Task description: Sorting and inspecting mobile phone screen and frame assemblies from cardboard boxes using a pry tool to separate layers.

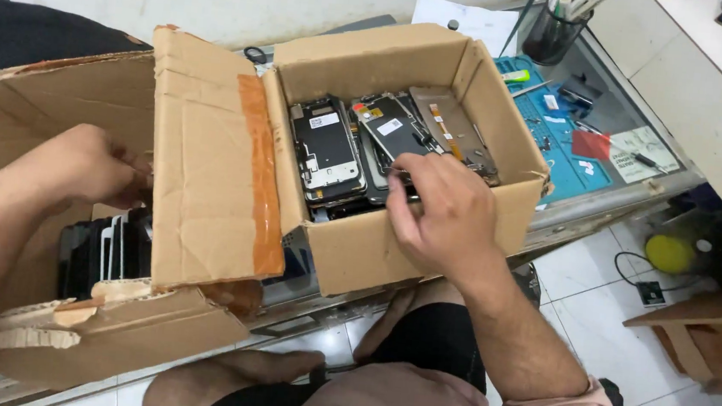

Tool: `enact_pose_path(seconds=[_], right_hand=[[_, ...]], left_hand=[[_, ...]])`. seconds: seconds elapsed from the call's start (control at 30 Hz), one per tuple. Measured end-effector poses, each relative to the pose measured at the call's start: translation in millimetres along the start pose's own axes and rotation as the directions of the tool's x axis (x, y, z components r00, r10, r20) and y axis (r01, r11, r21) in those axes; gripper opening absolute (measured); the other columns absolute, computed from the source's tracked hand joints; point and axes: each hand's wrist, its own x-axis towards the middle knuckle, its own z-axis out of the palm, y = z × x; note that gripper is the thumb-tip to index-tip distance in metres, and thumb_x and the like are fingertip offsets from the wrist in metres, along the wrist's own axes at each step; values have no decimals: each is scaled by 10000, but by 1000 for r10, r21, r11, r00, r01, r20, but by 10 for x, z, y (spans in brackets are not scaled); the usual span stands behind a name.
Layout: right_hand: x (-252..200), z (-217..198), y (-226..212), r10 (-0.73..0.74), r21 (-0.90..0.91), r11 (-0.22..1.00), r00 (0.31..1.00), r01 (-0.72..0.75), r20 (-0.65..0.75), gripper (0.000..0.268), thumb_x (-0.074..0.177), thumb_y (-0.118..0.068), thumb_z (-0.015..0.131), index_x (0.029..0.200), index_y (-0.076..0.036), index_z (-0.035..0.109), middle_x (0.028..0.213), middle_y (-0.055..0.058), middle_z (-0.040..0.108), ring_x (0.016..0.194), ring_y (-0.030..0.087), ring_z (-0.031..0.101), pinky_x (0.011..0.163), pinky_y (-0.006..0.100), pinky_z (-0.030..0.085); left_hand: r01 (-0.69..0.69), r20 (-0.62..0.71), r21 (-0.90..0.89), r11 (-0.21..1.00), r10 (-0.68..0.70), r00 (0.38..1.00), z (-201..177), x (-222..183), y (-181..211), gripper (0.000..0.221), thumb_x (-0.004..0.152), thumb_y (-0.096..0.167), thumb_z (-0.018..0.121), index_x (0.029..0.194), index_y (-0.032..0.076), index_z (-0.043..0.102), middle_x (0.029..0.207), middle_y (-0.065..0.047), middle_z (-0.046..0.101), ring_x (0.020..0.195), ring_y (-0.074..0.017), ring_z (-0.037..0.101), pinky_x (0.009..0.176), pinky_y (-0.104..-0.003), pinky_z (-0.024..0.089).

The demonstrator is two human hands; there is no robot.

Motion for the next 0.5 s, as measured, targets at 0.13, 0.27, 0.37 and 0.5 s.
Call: enact_pose_path(seconds=[0.13,0.27,0.37,0.5], right_hand=[[8,-3,-1,13,-13,1000,999,-13,32,137,941,-183,647,1023,-103,722,703,70,631,678,283,669,639,351,530],[-10,34,31,-2,-13,1000,1000,2,13,154,951,-203,629,1026,-100,715,701,69,626,680,270,668,631,343,536],[20,-22,-10,14,18,1000,999,-15,35,162,954,-185,619,1021,-85,728,698,75,646,664,260,667,621,330,536],[0,-9,10,14,32,999,999,-15,36,158,943,-181,628,1027,-87,723,693,62,628,669,247,657,625,322,531]], left_hand=[[-16,-64,-146,989,6,998,-109,-215,-104,418,817,207,814,1184,7,829,1062,-305,820,1042,-461,755,834,-500,583],[-248,-288,-406,879,135,948,347,730,-1380,466,919,55,824,1346,-96,716,999,-380,733,815,-525,730,586,-489,594],[-251,-442,-586,771,-45,896,1173,2709,-3355,426,1083,172,678,1394,-105,587,1188,-312,620,1003,-427,665,581,-358,481],[-433,-625,-392,812,111,773,819,2285,-2992,374,1091,147,682,1355,-108,612,1167,-302,637,985,-413,671,613,-369,506]])
